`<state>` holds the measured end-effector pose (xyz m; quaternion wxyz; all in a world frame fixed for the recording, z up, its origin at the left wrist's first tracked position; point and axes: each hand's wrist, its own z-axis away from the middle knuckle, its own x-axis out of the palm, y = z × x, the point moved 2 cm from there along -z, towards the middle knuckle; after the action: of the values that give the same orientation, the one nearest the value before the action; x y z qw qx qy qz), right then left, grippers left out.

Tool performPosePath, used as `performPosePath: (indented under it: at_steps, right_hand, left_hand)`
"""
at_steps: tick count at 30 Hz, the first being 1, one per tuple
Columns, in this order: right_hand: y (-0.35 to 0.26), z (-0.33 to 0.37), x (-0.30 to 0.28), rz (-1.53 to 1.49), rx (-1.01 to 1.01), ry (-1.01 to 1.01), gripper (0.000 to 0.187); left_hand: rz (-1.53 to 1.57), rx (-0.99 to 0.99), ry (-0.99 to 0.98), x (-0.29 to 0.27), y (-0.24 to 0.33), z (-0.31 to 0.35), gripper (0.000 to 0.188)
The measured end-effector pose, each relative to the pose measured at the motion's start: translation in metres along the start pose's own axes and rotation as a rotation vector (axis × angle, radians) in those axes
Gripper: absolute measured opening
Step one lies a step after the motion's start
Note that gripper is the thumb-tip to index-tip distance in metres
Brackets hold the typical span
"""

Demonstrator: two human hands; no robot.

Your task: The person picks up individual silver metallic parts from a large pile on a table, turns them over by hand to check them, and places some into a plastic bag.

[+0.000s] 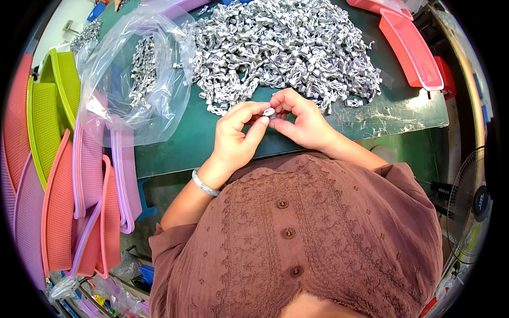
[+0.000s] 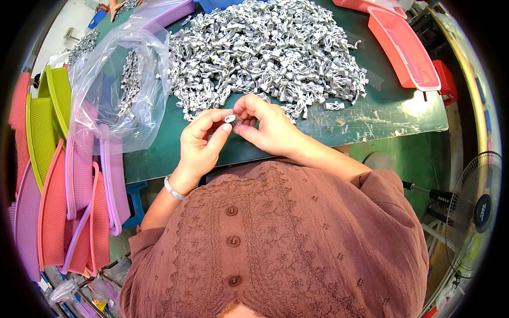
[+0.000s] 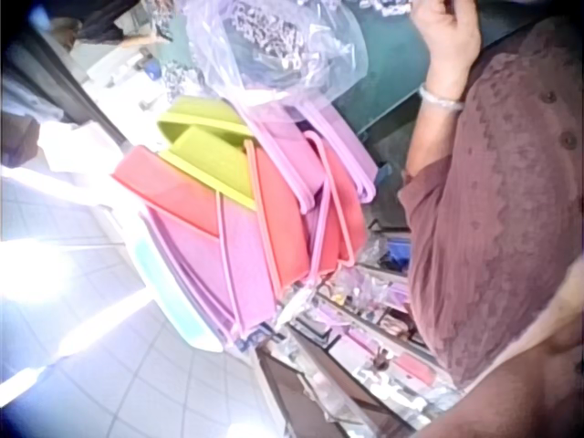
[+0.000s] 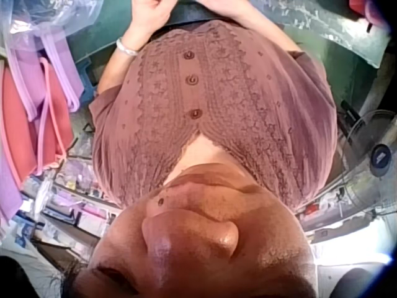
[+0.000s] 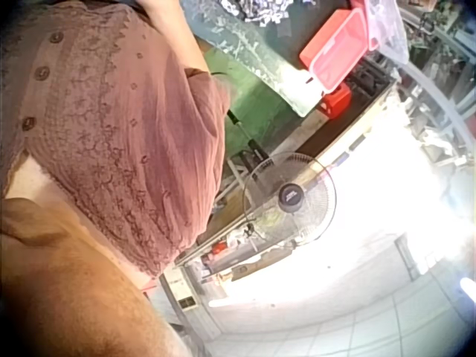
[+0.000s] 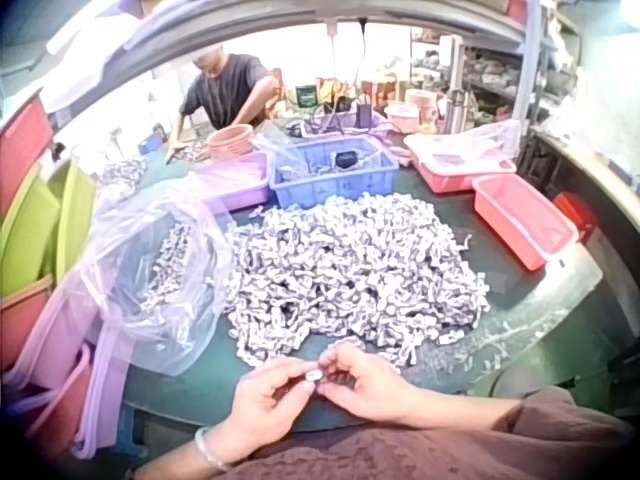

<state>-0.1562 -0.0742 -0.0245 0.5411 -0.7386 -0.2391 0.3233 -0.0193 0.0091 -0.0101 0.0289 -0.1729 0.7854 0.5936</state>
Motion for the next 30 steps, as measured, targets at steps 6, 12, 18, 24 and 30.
performPosePath:
  at_steps: [6, 12, 18, 24, 30]
  right_hand:
    - [0.0, 0.0, 0.0, -0.386, 0.196, -0.152, 0.035]
    - [-0.003, -0.001, -0.004, -0.813, 0.355, -0.221, 0.036]
    - [-0.002, -0.001, -0.004, -0.899, 0.396, -0.222, 0.036]
    - [-0.006, -0.001, -0.004, -0.874, 0.525, -0.229, 0.035]
    - [-0.001, -0.002, -0.004, -0.626, 0.45, -0.139, 0.043]
  left_hand:
    - [0.237, -0.258, 0.067, 0.004, -0.006, -0.001, 0.021]
    - [0.501, -0.639, 0.074, 0.001, -0.011, -0.004, 0.013]
    - [0.601, -0.733, 0.098, 0.002, -0.014, -0.003, 0.01]
    - [0.572, -0.548, 0.177, 0.005, -0.019, -0.001, 0.013]
    - [0.67, -0.406, 0.116, 0.006, -0.019, 0.0, 0.018]
